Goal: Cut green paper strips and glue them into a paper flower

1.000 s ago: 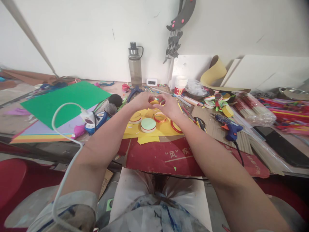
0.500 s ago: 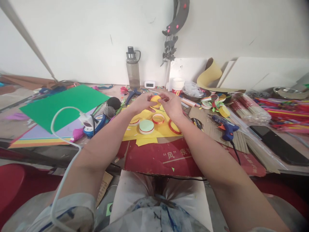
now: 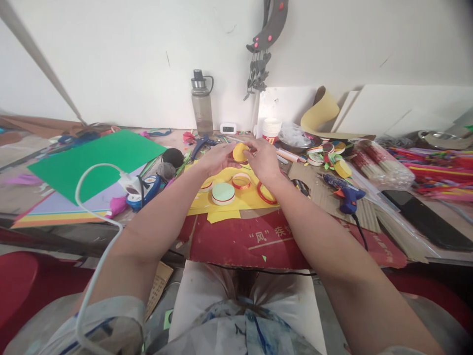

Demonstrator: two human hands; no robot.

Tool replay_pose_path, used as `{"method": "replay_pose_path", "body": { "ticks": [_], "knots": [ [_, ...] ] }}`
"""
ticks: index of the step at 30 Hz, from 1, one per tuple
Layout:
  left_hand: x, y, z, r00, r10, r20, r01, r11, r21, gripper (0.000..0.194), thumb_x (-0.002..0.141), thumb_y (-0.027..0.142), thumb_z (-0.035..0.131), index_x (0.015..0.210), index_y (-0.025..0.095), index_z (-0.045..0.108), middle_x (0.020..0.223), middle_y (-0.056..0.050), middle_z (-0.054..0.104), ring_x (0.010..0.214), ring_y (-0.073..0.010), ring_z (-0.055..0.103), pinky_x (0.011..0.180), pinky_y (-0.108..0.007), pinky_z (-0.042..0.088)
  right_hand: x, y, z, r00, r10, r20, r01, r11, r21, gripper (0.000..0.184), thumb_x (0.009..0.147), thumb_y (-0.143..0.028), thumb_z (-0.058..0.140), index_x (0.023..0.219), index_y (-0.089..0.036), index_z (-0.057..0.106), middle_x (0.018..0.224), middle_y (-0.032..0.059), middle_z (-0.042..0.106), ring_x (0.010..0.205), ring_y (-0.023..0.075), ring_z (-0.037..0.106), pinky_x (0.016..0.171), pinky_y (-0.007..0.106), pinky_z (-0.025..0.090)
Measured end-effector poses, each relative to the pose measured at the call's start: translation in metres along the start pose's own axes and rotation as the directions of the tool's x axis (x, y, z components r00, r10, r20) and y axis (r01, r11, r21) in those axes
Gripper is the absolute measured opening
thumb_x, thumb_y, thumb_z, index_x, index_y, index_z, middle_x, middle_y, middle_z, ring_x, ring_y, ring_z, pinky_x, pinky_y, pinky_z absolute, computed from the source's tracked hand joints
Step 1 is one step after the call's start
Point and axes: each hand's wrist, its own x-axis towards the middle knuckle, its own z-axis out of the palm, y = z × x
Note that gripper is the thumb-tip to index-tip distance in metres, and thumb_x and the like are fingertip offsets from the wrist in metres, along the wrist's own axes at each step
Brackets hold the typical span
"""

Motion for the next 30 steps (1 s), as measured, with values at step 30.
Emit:
{"method": "replay_pose_path", "body": {
  "ticks": [30],
  "knots": [
    [-0.002,-0.010,0.013,0.974,0.218,0.066,-0.225,0.965,0.137,0.049,0.090,0.064,0.070,0.096,0.016,0.075,0.109,-0.012,0.075,0.096,-0.0190,0.067,0.077,-0.029,0.053,0.000,-0.006,-0.004,0.994,-0.087,-0.069,0.087,0.996,-0.005,0.019,0.086,-0.006,0.057,0.092,-0.024,0.061,0.105,0.0096,0.065,0.106,0.0276,0.061,0.093,0.046,0.055]
  ]
}}
